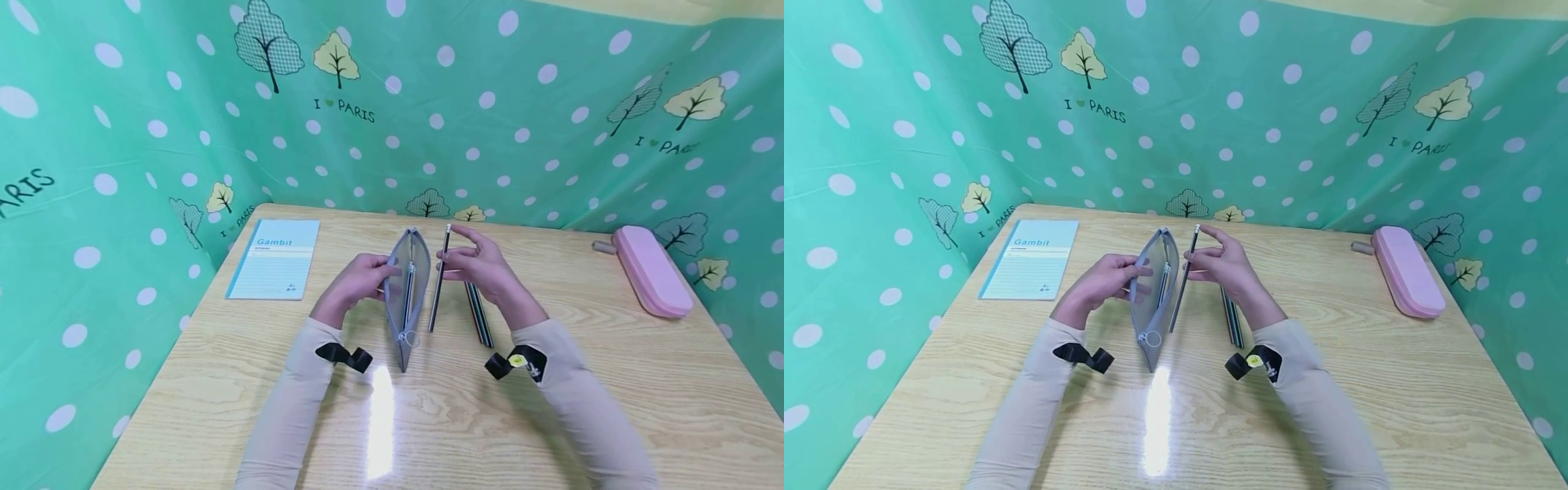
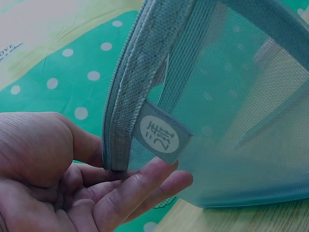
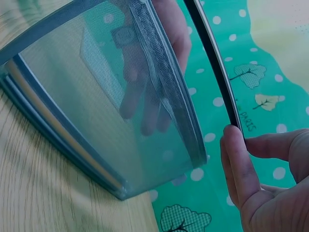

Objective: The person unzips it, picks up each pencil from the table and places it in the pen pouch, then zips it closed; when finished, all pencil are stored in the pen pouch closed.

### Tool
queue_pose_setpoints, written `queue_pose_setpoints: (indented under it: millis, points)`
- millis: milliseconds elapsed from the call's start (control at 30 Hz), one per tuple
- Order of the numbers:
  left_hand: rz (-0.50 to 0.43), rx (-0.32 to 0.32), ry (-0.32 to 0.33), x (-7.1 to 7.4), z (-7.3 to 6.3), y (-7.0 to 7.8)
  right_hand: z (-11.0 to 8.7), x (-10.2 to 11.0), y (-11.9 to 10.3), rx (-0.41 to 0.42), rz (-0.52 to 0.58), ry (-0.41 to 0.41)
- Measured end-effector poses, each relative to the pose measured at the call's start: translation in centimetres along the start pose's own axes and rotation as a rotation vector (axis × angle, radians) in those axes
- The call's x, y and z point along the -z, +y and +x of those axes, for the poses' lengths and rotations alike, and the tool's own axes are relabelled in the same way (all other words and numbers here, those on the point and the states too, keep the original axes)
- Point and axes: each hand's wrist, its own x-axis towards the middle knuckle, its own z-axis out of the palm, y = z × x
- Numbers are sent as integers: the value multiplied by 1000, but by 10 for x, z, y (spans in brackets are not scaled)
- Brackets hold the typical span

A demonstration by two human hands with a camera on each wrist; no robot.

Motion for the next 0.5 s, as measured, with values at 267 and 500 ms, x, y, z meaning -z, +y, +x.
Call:
queue_pose_setpoints:
  millis: [267,500]
  points:
    - [-13,13,1,1,0,0,9,-18,-1,-49,40,-9]
    - [-10,13,-11,2,1,0,13,-28,-4,-77,32,4]
